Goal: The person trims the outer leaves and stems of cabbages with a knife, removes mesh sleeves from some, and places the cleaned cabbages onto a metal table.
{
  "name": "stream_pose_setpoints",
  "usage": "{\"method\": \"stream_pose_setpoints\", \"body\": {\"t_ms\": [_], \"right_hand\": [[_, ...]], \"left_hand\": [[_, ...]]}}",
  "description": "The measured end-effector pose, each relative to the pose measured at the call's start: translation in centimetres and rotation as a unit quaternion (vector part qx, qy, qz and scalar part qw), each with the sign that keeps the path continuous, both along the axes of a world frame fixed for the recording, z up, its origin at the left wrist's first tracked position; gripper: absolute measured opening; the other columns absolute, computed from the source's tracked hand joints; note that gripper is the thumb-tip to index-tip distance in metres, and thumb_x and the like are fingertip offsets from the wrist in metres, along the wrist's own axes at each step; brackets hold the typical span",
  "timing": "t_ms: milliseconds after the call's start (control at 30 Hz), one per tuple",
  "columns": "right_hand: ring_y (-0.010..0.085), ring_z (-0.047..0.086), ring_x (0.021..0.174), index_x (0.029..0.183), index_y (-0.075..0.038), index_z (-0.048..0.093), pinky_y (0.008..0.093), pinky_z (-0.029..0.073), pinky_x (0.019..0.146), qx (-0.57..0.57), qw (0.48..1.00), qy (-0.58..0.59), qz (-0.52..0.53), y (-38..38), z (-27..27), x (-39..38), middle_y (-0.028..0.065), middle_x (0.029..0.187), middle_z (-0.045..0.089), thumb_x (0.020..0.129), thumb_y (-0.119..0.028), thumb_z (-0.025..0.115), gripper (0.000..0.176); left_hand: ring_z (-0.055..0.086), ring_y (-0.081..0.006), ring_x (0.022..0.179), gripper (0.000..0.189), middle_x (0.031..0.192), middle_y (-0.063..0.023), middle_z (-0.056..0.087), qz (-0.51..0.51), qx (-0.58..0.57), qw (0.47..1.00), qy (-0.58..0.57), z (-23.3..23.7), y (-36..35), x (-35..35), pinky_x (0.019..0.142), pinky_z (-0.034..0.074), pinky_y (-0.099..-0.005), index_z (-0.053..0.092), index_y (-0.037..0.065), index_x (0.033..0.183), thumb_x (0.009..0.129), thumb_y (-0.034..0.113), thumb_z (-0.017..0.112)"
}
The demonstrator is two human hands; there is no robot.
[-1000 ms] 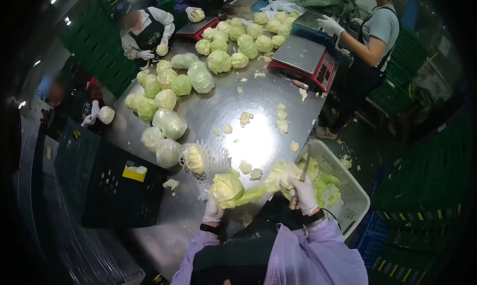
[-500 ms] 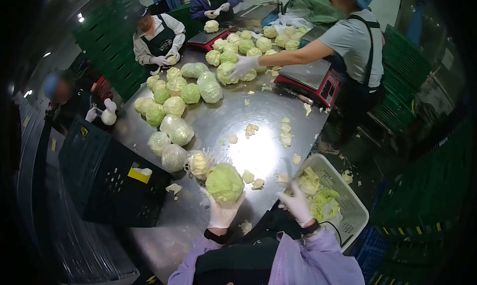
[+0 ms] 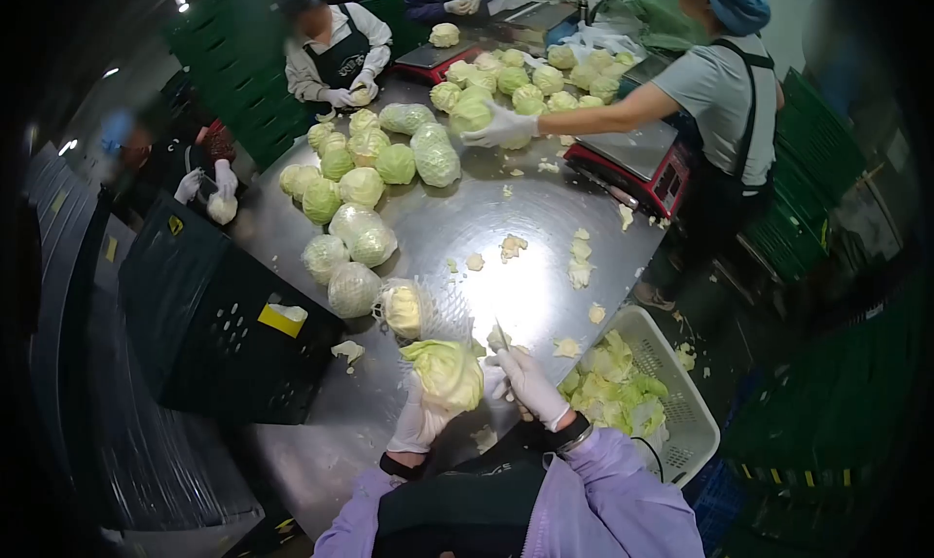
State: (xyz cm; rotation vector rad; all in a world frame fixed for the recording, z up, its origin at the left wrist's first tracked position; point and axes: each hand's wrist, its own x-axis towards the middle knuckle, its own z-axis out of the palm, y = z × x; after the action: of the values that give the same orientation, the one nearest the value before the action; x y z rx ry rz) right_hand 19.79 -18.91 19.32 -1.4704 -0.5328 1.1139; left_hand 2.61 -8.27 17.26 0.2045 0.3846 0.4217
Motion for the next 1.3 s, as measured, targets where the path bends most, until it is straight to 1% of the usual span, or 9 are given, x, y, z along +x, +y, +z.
{"method": "stream_pose_setpoints", "body": {"t_ms": [67, 167, 300, 633, 800, 1033, 1133, 1200, 1300], "right_hand": [[0.0164, 0.063, 0.066, 0.128, 0.001, 0.049, 0.0276, 0.050, 0.055, -0.004, 0.998, -0.054, 0.019, 0.0, -1.0, -0.6, 0.0133, 0.107, 0.063, 0.099, -0.035, 0.044, 0.046], [0.0415, 0.062, 0.087, 0.133, -0.001, 0.044, 0.0457, 0.052, 0.072, 0.141, 0.851, -0.505, 0.027, 1.3, -1.1, -3.3, 0.0275, 0.123, 0.052, 0.095, -0.024, 0.050, 0.045], [0.0424, 0.057, 0.100, 0.142, -0.007, 0.031, 0.0455, 0.051, 0.076, -0.087, 0.867, -0.469, 0.141, 1.8, -0.1, -5.1, 0.0270, 0.137, 0.040, 0.094, -0.031, 0.050, 0.057], [0.0395, 0.059, 0.095, 0.142, -0.018, 0.035, 0.0439, 0.052, 0.072, -0.094, 0.875, -0.458, 0.124, 2.2, -4.7, -4.8, 0.0199, 0.126, 0.048, 0.093, -0.034, 0.050, 0.054], [0.0375, 0.062, 0.074, 0.140, -0.026, 0.038, 0.0439, 0.052, 0.063, -0.101, 0.841, -0.518, 0.123, 2.8, -6.8, -4.0, 0.0182, 0.109, 0.053, 0.093, -0.037, 0.049, 0.050], [0.0356, 0.062, 0.071, 0.134, -0.023, 0.046, 0.0441, 0.051, 0.061, -0.087, 0.833, -0.539, 0.089, 3.5, -8.2, -3.1, 0.0146, 0.094, 0.057, 0.094, -0.036, 0.048, 0.042], [0.0349, 0.062, 0.071, 0.128, -0.021, 0.051, 0.0423, 0.051, 0.062, -0.046, 0.847, -0.528, 0.043, 3.8, -9.4, -2.2, 0.0150, 0.096, 0.061, 0.095, -0.032, 0.047, 0.035], [0.0351, 0.061, 0.073, 0.123, -0.018, 0.055, 0.0394, 0.051, 0.063, 0.094, 0.887, -0.448, -0.065, 4.2, -10.0, -1.3, 0.0181, 0.108, 0.062, 0.096, -0.027, 0.047, 0.030], [0.0242, 0.059, 0.060, 0.122, -0.011, 0.056, 0.0319, 0.049, 0.059, 0.037, 0.947, -0.298, -0.109, 3.0, -8.5, 0.3, 0.0128, 0.100, 0.065, 0.099, -0.024, 0.043, 0.030]], "left_hand": [[0.043, -0.0296, 0.127, 0.072, 0.140, -0.0131, 0.040, 0.045, -0.010, 0.999, 0.015, -0.6, 0.2, 0.5, 0.104, 0.040, -0.0493, 0.029, 0.009, 0.142, 0.088, 0.046, 0.059], [0.044, -0.0289, 0.126, 0.067, 0.139, -0.0113, 0.043, 0.091, -0.026, 0.994, 0.057, -1.1, 0.1, 1.1, 0.103, 0.041, -0.0475, 0.033, 0.010, 0.140, 0.091, 0.049, 0.054], [0.045, -0.0269, 0.125, 0.058, 0.135, -0.0086, 0.048, 0.144, -0.024, 0.983, 0.110, -4.7, -0.6, 2.0, 0.102, 0.041, -0.0449, 0.041, 0.011, 0.136, 0.093, 0.049, 0.051], [0.047, -0.0223, 0.121, 0.055, 0.131, -0.0051, 0.050, 0.100, -0.047, 0.977, 0.182, -8.7, -1.4, 1.8, 0.099, 0.041, -0.0412, 0.041, 0.014, 0.136, 0.094, 0.049, 0.050], [0.046, -0.0238, 0.122, 0.056, 0.133, -0.0050, 0.048, 0.129, -0.094, 0.963, 0.216, -9.0, -1.2, 3.0, 0.100, 0.042, -0.0444, 0.041, 0.017, 0.135, 0.092, 0.051, 0.052], [0.045, -0.0235, 0.123, 0.058, 0.134, -0.0053, 0.047, 0.148, -0.075, 0.951, 0.260, -8.1, -1.3, 4.0, 0.101, 0.041, -0.0465, 0.040, 0.017, 0.135, 0.091, 0.052, 0.054], [0.045, -0.0253, 0.123, 0.063, 0.136, -0.0060, 0.045, 0.118, -0.019, 0.964, 0.238, -9.0, -0.9, 3.1, 0.102, 0.039, -0.0475, 0.037, 0.016, 0.137, 0.090, 0.054, 0.054], [0.044, -0.0262, 0.124, 0.064, 0.138, -0.0067, 0.043, 0.093, -0.010, 0.973, 0.212, -9.6, -0.7, 2.0, 0.101, 0.040, -0.0477, 0.035, 0.016, 0.139, 0.090, 0.055, 0.052], [0.042, -0.0277, 0.127, 0.065, 0.142, -0.0086, 0.039, 0.034, 0.001, 0.989, 0.146, -7.5, -0.2, 0.2, 0.101, 0.041, -0.0482, 0.031, 0.016, 0.142, 0.092, 0.056, 0.046]]}}
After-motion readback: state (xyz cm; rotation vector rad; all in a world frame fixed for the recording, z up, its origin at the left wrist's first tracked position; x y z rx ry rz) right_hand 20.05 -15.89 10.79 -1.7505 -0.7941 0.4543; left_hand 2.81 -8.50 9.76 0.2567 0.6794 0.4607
